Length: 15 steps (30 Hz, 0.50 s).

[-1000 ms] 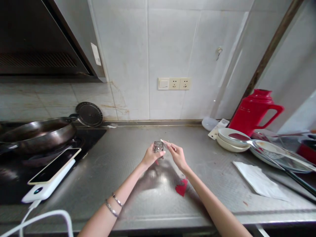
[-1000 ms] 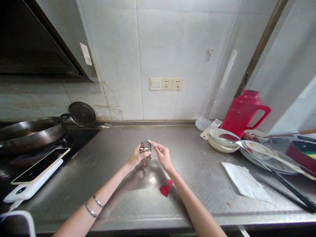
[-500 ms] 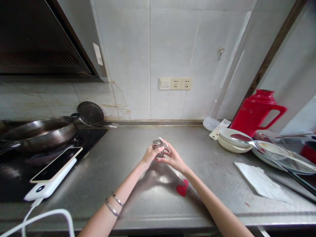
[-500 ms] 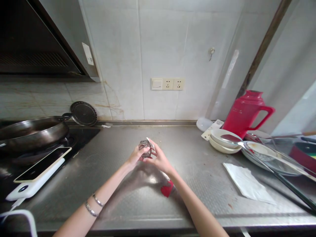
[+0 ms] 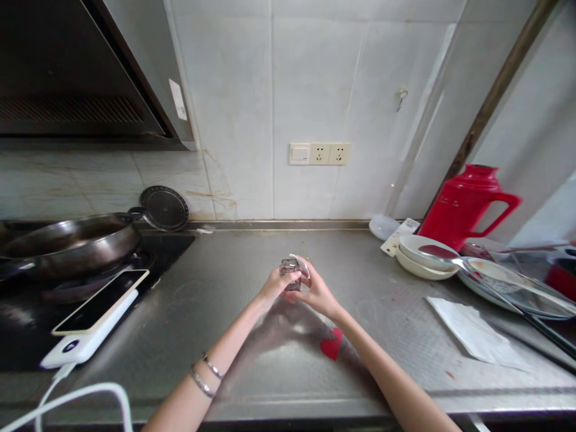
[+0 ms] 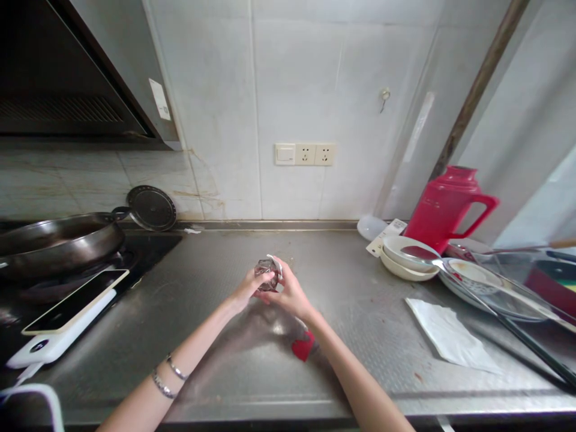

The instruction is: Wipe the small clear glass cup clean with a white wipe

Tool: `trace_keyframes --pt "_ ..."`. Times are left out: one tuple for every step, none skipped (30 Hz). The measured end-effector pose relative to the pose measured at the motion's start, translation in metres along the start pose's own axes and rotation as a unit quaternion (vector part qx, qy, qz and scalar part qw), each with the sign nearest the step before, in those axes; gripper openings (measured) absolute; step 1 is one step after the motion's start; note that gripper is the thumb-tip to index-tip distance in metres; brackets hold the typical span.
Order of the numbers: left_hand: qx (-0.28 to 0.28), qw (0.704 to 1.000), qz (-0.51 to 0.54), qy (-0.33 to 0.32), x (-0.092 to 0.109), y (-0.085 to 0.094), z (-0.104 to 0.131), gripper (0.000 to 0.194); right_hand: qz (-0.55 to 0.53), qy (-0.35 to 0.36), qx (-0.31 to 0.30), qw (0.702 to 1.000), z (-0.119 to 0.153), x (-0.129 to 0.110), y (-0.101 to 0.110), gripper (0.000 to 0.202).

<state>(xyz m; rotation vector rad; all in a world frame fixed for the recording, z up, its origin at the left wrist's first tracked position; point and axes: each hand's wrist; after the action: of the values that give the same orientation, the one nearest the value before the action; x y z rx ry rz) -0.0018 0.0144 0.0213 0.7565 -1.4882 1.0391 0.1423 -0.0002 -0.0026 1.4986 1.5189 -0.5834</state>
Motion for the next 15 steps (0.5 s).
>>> trace_keyframes --pt "-0.013 1.000 -0.007 0.000 0.000 0.001 0.000 0.047 -0.001 -0.001 0.006 1.000 0.000 -0.001 0.000 0.082" --pt "-0.027 1.000 -0.014 -0.003 0.000 0.003 -0.001 0.051 -0.005 -0.003 0.012 1.000 0.000 -0.002 0.000 0.082" --pt "-0.046 0.999 -0.019 -0.012 0.000 0.005 -0.002 0.056 -0.013 -0.008 0.018 1.000 0.000 -0.003 0.001 0.081" --pt "-0.070 0.997 -0.021 -0.026 -0.001 0.008 -0.003 0.062 -0.025 -0.014 0.023 0.999 0.000 -0.004 0.001 0.081" --pt "-0.097 0.994 -0.019 -0.046 -0.003 0.010 -0.005 0.072 -0.042 -0.023 0.030 0.998 -0.001 -0.004 0.002 0.080" --pt "-0.124 0.990 -0.017 -0.069 -0.006 0.012 -0.006 0.083 -0.058 -0.036 0.036 0.997 -0.001 -0.004 0.004 0.078" --pt "-0.149 0.985 -0.020 -0.090 -0.009 0.014 -0.007 0.096 -0.071 -0.051 0.040 0.995 -0.002 -0.005 0.005 0.076" --pt "-0.157 0.981 -0.037 -0.104 -0.013 0.015 -0.009 0.110 -0.080 -0.067 0.044 0.994 -0.003 -0.005 0.007 0.073" --pt "-0.147 0.980 -0.067 -0.113 -0.016 0.016 -0.009 0.121 -0.085 -0.082 0.047 0.992 -0.004 -0.005 0.008 0.070" --pt "-0.127 0.980 -0.095 -0.123 -0.019 0.016 -0.010 0.129 -0.087 -0.094 0.049 0.991 -0.005 -0.006 0.009 0.067" --pt "-0.102 0.978 -0.119 -0.135 -0.022 0.016 -0.010 0.133 -0.088 -0.102 0.050 0.990 -0.005 -0.006 0.009 0.065" --pt "-0.076 0.977 -0.133 -0.147 -0.025 0.016 -0.010 0.134 -0.088 -0.106 0.048 0.989 -0.006 -0.007 0.009 0.064" --pt "-0.055 0.976 -0.138 -0.157 -0.027 0.015 -0.009 0.131 -0.088 -0.107 0.047 0.989 -0.006 -0.007 0.008 0.063" --pt "-0.039 0.976 -0.137 -0.165 -0.029 0.015 -0.009 0.127 -0.085 -0.106 0.045 0.990 -0.006 -0.007 0.007 0.061" --pt "-0.019 0.977 -0.128 -0.167 -0.031 0.014 -0.009 0.122 -0.081 -0.105 0.043 0.990 -0.005 -0.007 0.007 0.060"
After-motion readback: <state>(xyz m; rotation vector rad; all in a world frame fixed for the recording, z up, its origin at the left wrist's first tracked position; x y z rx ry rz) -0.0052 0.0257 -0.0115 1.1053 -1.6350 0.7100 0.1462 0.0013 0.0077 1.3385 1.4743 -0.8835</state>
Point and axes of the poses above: each hand's wrist, its own z-axis away from the middle knuckle, its own y-axis out of the back of the hand, x = y × z, and after that the axes turned 9 degrees about z, right-handed
